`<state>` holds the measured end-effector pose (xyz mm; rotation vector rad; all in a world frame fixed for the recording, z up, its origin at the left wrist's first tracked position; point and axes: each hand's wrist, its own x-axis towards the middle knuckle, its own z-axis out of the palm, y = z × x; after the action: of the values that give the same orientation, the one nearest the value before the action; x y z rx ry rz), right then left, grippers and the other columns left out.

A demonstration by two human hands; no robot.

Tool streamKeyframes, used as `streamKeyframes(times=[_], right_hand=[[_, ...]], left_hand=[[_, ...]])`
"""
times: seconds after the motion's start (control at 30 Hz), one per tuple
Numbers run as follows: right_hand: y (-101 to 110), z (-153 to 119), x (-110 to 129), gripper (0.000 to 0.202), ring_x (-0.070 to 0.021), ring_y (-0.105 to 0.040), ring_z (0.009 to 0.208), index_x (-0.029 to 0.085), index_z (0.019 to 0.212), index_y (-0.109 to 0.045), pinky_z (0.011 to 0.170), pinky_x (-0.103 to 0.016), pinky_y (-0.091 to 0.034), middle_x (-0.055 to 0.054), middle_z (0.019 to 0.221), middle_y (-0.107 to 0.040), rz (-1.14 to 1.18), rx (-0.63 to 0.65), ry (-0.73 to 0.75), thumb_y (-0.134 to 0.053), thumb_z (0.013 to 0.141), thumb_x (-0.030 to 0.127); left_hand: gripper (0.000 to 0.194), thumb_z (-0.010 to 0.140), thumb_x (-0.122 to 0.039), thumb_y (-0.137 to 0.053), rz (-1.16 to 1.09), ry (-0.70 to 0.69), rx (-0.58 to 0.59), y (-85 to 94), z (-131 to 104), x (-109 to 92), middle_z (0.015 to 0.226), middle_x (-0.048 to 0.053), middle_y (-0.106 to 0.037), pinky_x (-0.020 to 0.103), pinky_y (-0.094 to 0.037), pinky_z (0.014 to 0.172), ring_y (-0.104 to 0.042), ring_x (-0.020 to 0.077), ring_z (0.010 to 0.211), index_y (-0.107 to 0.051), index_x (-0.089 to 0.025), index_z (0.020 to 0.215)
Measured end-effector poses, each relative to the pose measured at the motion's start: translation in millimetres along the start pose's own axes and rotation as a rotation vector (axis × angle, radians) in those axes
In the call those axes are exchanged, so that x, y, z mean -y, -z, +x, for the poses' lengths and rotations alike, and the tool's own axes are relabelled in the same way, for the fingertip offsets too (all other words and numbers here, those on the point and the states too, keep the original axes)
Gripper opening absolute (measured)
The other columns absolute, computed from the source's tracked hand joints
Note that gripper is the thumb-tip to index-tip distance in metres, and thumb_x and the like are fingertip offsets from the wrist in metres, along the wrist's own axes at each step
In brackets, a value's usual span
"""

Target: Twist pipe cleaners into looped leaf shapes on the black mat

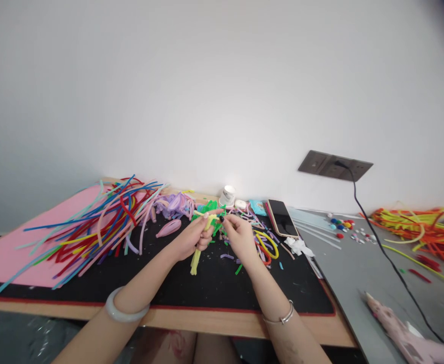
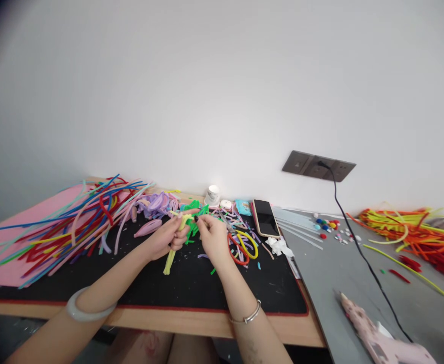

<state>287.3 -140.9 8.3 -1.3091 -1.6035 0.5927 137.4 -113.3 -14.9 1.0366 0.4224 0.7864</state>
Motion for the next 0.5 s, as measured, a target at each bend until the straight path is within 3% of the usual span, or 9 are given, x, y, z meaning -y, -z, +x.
streamKeyframes(times=[0.13, 0.23, 0.5], right_hand=[[8, 2, 2, 0.031, -0.0112, -0.041, 0.056, 0.017, 0.059, -0.047, 0.054, -0.022, -0.030, 0.002, 0.057, -0.044, -0.029, 0.191, 0.069, -0.042, 0.085, 0.032], [18, 4, 1, 0.029, -0.0098, -0.040, 0.052, 0.017, 0.062, -0.050, 0.051, -0.021, -0.031, 0.003, 0.056, -0.044, 0.031, 0.310, -0.004, -0.041, 0.086, 0.032], [11, 0, -4, 0.025, -0.0062, -0.033, 0.040, 0.017, 0.067, -0.050, 0.040, -0.018, -0.028, 0.005, 0.051, -0.038, 0.167, 0.369, -0.120, -0.043, 0.085, 0.033]], left_hand=[[0.042, 0.087, -0.050, -0.040, 0.079, 0.012, -0.019, -0.3, -1, -2, 0.055, -0.009, -0.022, 0.014, -0.009, 0.036, -0.012, 0.0036, 0.039, -0.045, -0.023, 0.121], [0.042, 0.088, -0.048, -0.040, 0.082, -0.038, -0.047, 1.2, -1, -4, 0.054, -0.010, -0.021, 0.015, -0.009, 0.036, -0.011, 0.0035, 0.039, -0.045, -0.023, 0.122], [0.044, 0.087, -0.047, -0.043, 0.125, 0.023, -0.042, 0.1, -1, 0, 0.053, -0.010, -0.023, 0.015, -0.011, 0.036, -0.014, 0.0031, 0.039, -0.047, -0.019, 0.121]])
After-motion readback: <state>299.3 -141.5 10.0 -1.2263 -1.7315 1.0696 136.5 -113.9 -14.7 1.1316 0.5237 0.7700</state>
